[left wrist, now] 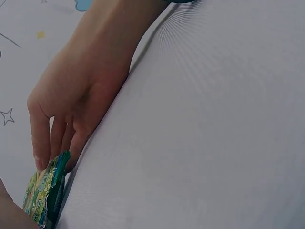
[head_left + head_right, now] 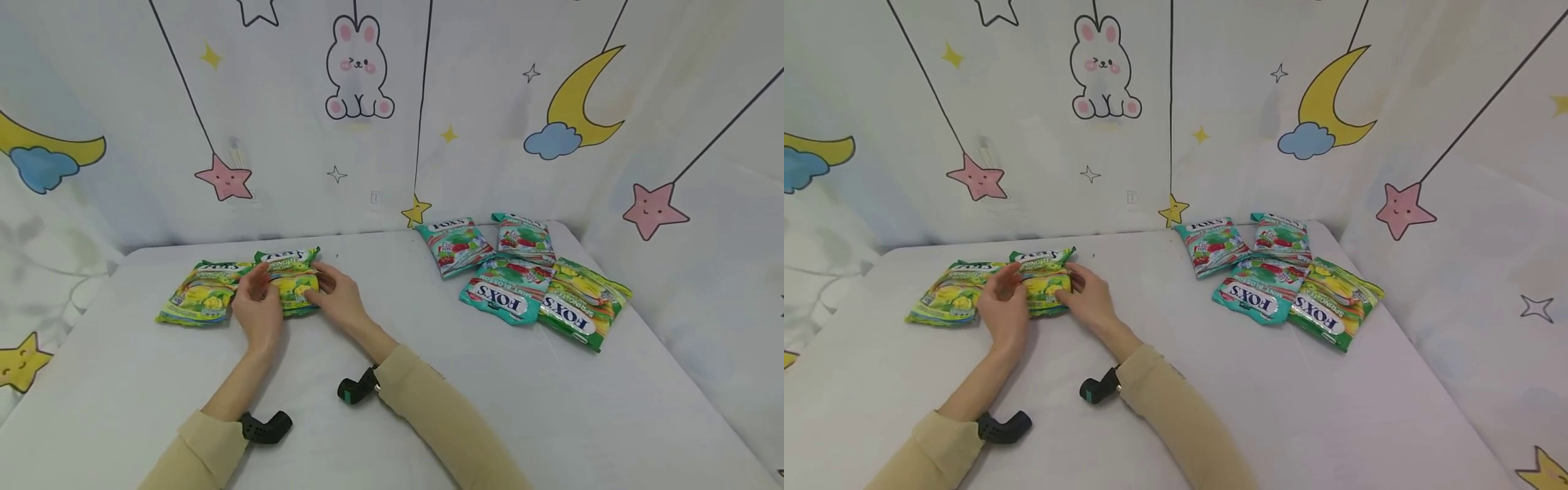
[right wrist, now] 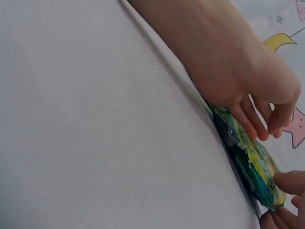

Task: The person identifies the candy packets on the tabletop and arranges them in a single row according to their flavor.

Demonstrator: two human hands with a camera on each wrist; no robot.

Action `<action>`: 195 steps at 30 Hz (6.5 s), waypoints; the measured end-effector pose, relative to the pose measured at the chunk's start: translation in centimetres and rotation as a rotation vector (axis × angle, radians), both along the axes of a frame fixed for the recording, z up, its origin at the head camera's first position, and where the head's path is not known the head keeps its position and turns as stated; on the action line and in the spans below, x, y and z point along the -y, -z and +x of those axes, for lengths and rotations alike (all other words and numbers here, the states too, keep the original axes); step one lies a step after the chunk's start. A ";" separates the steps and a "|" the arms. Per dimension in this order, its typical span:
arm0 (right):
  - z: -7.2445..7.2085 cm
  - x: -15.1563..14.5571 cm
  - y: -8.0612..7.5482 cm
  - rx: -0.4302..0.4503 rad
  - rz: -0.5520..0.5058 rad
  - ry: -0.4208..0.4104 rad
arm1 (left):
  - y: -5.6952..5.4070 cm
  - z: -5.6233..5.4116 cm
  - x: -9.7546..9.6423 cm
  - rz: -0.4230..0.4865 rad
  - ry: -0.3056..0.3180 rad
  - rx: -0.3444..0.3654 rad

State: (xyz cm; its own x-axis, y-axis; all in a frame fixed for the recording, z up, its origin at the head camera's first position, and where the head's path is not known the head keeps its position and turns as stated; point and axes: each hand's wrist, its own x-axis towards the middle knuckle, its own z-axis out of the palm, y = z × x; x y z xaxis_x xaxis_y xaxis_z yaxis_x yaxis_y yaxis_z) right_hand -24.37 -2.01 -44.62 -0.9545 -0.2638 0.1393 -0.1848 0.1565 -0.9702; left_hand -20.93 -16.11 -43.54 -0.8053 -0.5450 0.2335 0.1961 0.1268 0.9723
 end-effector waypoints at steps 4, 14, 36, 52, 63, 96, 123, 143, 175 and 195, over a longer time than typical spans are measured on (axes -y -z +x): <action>0.2 -1.4 0.0 -0.010 -0.031 -0.001 | 0.2 0.0 -0.2 0.010 0.020 -0.011; 0.3 -7.6 -0.8 -0.053 -0.060 -0.005 | -1.0 1.1 -2.7 -0.030 0.127 -0.033; 2.4 -20.5 -1.6 -0.146 -0.008 0.096 | 0.4 1.5 -11.9 -0.061 0.384 -0.096; 5.2 -30.4 -1.9 -0.298 -0.028 0.271 | 0.7 3.1 -19.3 -0.123 0.542 -0.163; 4.9 -36.3 -3.7 -0.295 -0.134 0.337 | 0.6 5.2 -25.9 -0.098 0.683 -0.173; 5.2 -46.1 -4.0 -0.140 0.441 0.652 | -0.7 10.6 -40.3 0.052 1.061 0.167; 5.4 -48.8 -3.2 0.012 0.597 0.536 | -0.5 10.9 -41.0 0.363 1.183 0.379; 5.6 -49.4 -3.8 0.041 0.671 0.543 | -1.7 11.6 -40.5 0.196 0.834 0.415; 5.5 -48.2 -5.2 0.087 0.818 0.180 | -1.0 10.6 -40.2 0.216 0.635 0.319; 6.2 -49.6 -5.8 0.187 0.846 0.114 | -0.8 9.9 -39.9 0.293 0.780 0.187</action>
State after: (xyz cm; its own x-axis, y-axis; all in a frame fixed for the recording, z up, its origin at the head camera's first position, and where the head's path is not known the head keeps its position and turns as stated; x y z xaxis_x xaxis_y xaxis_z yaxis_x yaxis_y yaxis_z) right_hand -18.15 47.62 -38.82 -0.9690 -0.1100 -0.2213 0.0258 0.8455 -0.5333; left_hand -11.01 23.79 -42.73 -0.9864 0.1641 -0.0046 -0.0443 -0.2393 0.9699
